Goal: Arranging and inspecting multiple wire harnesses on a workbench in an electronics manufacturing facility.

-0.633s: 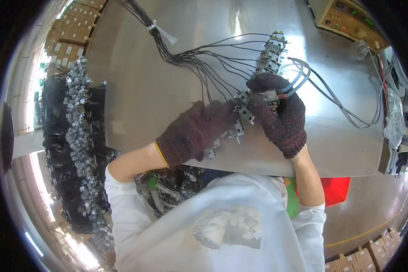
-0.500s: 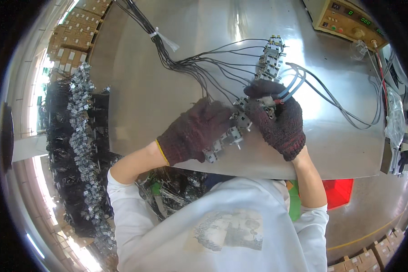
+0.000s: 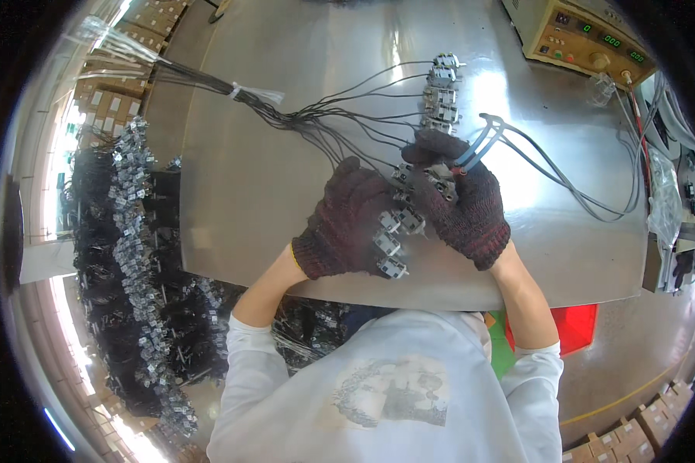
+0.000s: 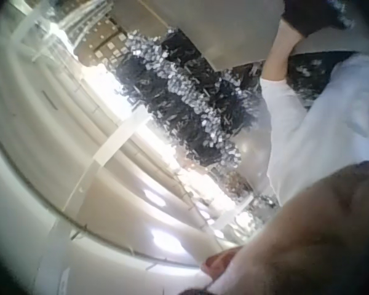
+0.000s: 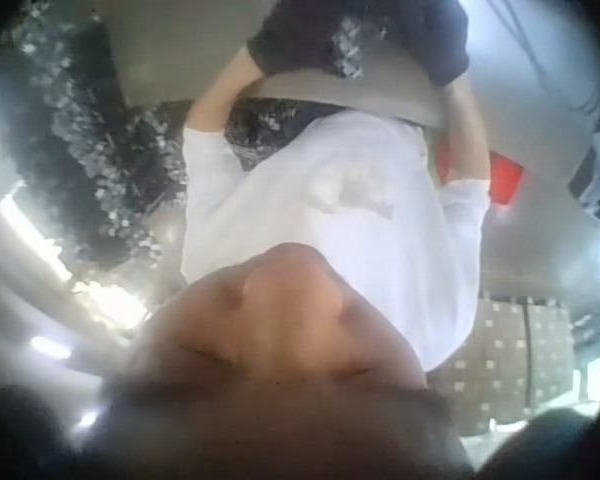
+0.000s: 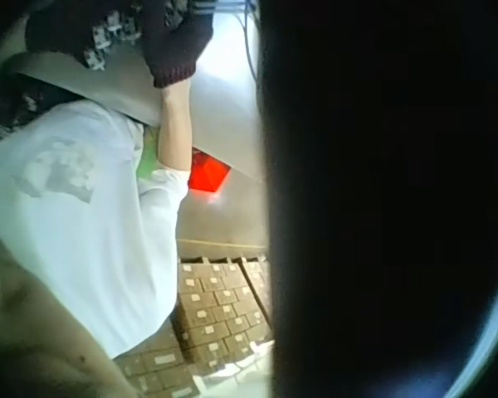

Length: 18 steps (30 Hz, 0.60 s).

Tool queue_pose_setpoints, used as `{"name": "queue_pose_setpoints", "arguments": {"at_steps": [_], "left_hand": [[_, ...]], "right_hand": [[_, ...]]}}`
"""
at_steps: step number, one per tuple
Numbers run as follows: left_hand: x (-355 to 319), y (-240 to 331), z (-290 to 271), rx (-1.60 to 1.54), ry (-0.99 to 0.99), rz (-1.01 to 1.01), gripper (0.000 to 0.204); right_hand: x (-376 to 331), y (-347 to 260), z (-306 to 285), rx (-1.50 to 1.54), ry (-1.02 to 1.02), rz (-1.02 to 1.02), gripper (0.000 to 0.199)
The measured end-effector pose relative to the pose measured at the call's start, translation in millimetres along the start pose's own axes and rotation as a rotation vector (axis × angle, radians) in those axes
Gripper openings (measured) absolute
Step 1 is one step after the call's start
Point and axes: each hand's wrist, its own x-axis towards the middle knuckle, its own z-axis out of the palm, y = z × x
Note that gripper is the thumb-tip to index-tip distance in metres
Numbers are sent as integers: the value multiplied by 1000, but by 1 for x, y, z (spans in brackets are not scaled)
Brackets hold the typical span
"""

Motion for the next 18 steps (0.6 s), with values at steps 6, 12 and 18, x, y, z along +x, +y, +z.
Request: {"name": "queue_pose_setpoints", "arguments": {"at_steps": [6,12,18], "left_hand": [[-5,-2,12,22,22,-8,107],[-7,2,10,67,-8,-37,113],[-8,0,13,46,16,-19,114]], "right_hand": [[6,2,-2,39,-21,-12,43],[7,1,-4,51,22,32,32],[-4,-16,-19,34,46,65,27]]}}
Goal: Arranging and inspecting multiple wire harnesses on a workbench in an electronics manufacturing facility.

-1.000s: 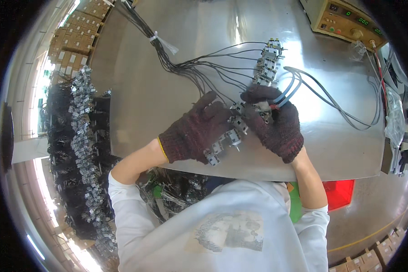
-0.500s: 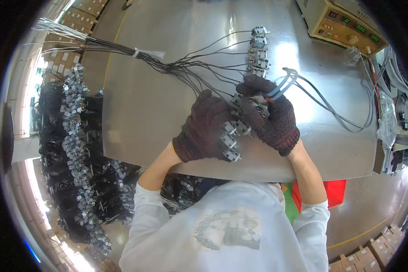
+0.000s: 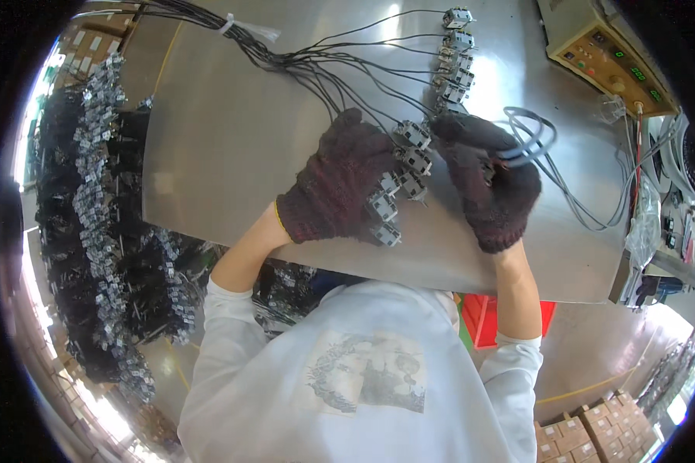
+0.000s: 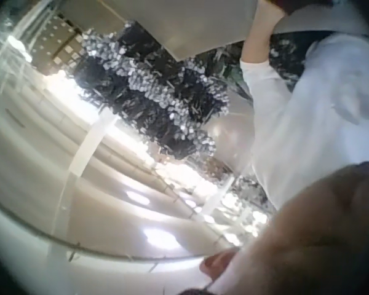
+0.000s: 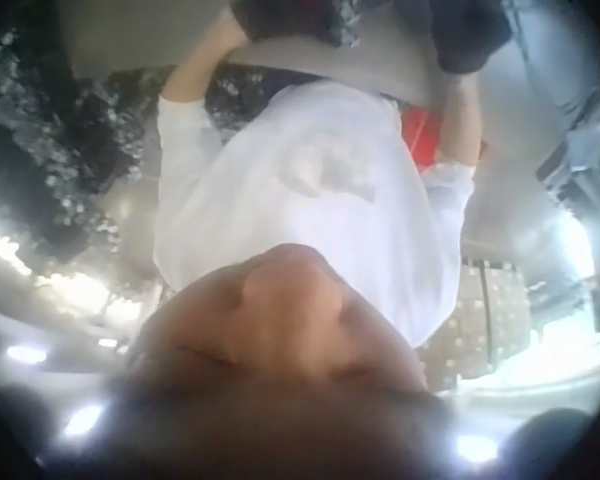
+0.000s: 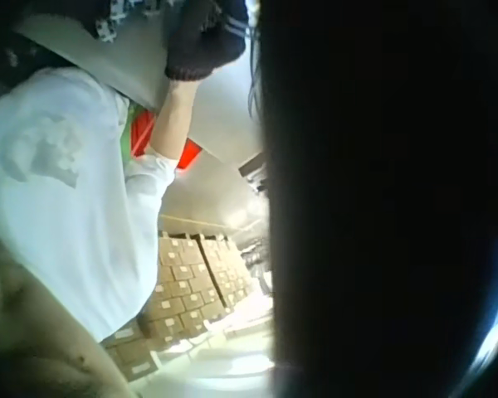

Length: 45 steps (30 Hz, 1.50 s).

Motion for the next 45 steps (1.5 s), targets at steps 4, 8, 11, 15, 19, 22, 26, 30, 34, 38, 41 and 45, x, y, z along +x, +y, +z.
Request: {"name": "queue_pose_setpoints", "arguments": {"at_steps": [4,8,11,15,19,22,26,30,34,38,41,45], "left_hand": [[2,0,1,-20,-22,-7,111],[1,0,-4,-58,-10,2,112],[2,0,-7,-46,-70,-17,115],[2,0,-4,0,-37,-6,115],[0,0,-1,7,-14,-12,114],[0,-1,1,4,-16,-3,114],[0,2,-1,-24,-26,-54,97],[2,3,-2,-39,-7,-47,106],[0,3,-4,-22,-38,-37,114],[1,4,-4,-13,-64,-50,114],[3,5,-4,-18,-75,-52,115],[6,5,-5,-45,-55,-69,107]], "right_hand": [[-7,-5,-2,75,-12,-92,27],[-5,-2,6,-25,-60,23,26],[-1,0,7,-35,-69,57,25],[-2,-3,3,-45,-54,46,26],[-20,-13,9,89,60,55,29],[-33,-18,18,38,112,2,30],[-34,-9,38,-93,130,52,33],[-34,-13,35,-138,138,109,33],[-39,-27,33,-5,197,72,30],[-38,-29,35,19,246,124,28],[-32,-15,40,-283,170,7,32],[-33,-5,36,-55,182,109,35]]}}
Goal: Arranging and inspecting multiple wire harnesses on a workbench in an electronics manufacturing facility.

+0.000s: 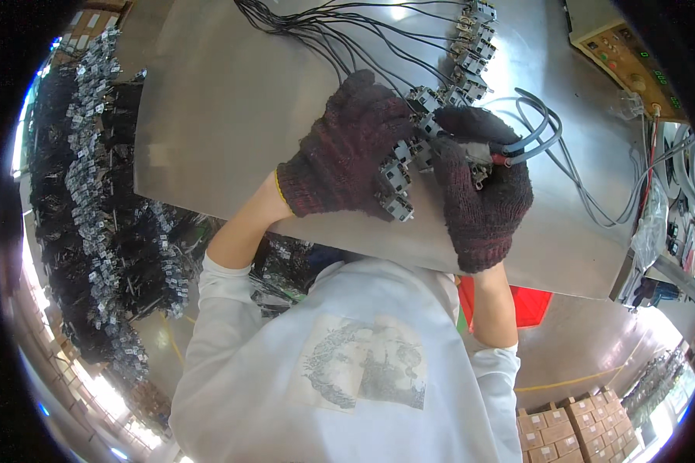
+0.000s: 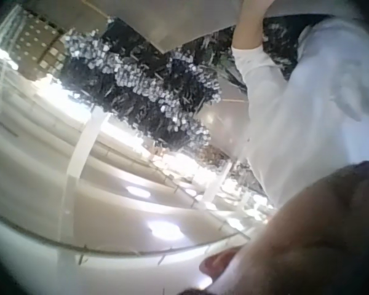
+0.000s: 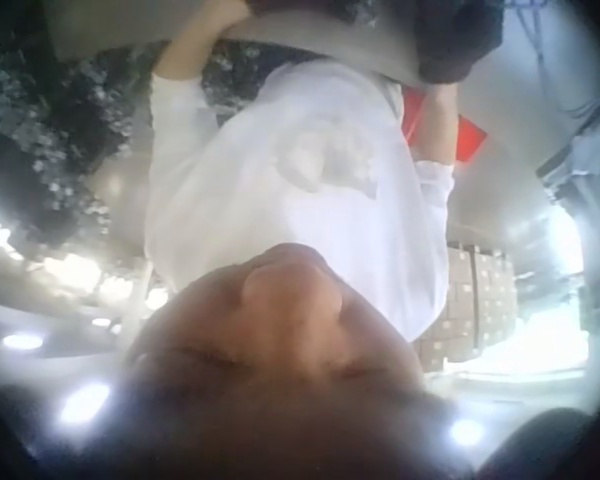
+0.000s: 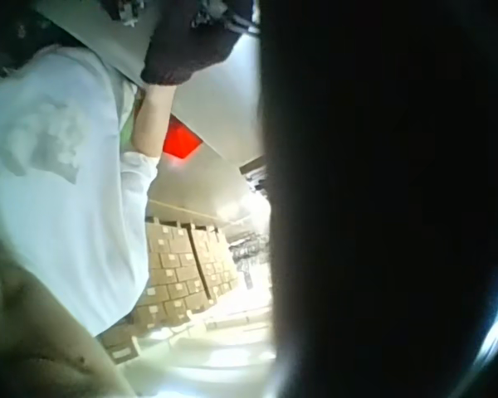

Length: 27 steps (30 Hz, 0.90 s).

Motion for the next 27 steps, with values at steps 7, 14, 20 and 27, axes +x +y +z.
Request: {"name": "queue_pose_setpoints", "arguments": {"at_steps": [7,14,20,27], "left_hand": [[2,17,-10,137,-20,-96,101],[1,15,-14,111,-17,-101,81],[-17,-5,1,-346,88,-115,91],[-9,-4,19,-287,111,-157,104]], "right_hand": [[9,4,-14,-68,-67,-13,41],[11,14,-13,32,-22,-45,43],[18,11,-15,4,-90,-76,44],[25,4,-8,39,-95,-104,40]]}}
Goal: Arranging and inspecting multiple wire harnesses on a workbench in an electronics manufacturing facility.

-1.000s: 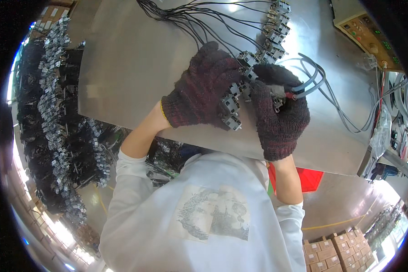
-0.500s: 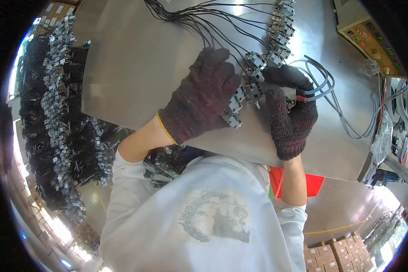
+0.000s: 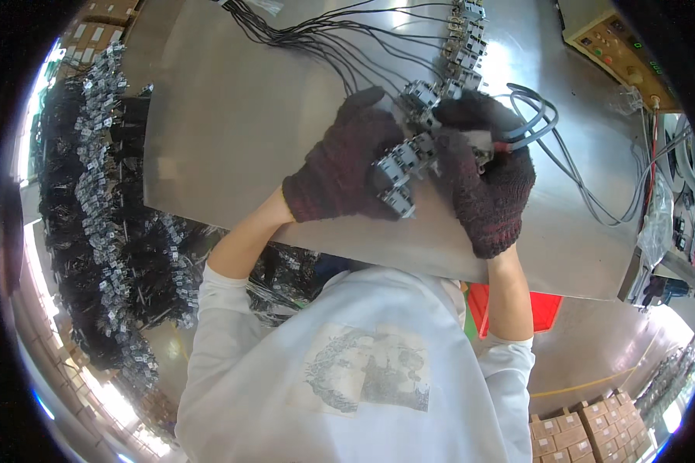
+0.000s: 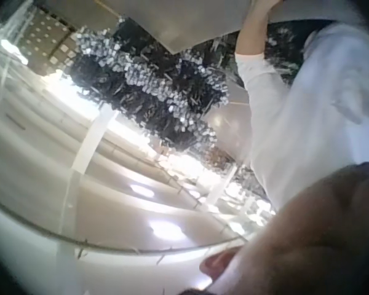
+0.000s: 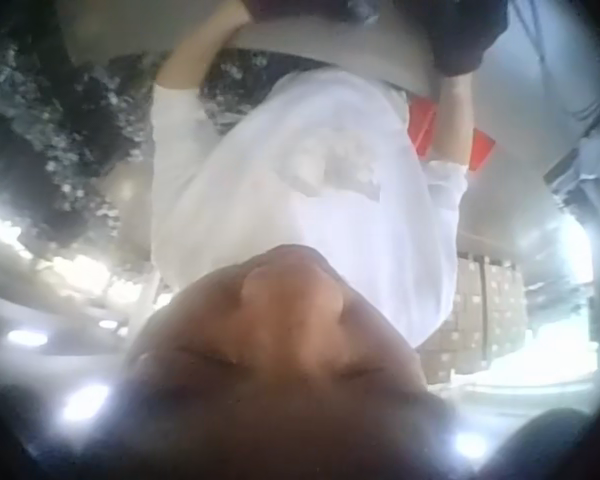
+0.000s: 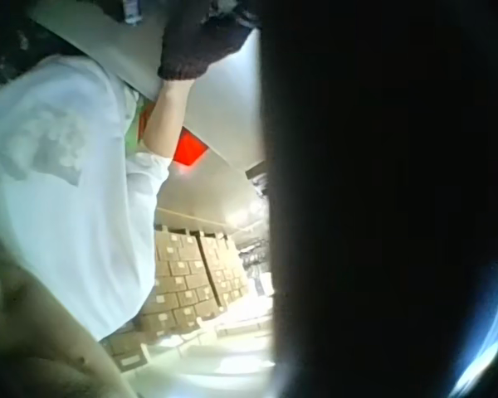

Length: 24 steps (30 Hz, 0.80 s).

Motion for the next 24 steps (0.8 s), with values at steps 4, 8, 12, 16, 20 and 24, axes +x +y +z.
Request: {"name": "queue_pose_setpoints", "arguments": {"at_steps": [4,8,12,16,20,24], "left_hand": [[22,-1,14,77,-34,-91,110],[40,0,29,82,39,-139,109],[47,-1,39,100,146,-122,106],[46,-4,41,87,135,-126,106],[47,-5,39,66,126,-115,105],[49,-3,34,77,98,-136,103]], "right_hand": [[13,6,-8,-30,77,41,44],[34,19,-20,26,45,18,47],[49,29,-33,-101,6,60,50],[55,36,-35,-101,44,72,46],[56,34,-32,-145,85,-1,39],[45,16,-30,-78,82,-70,33]]}}
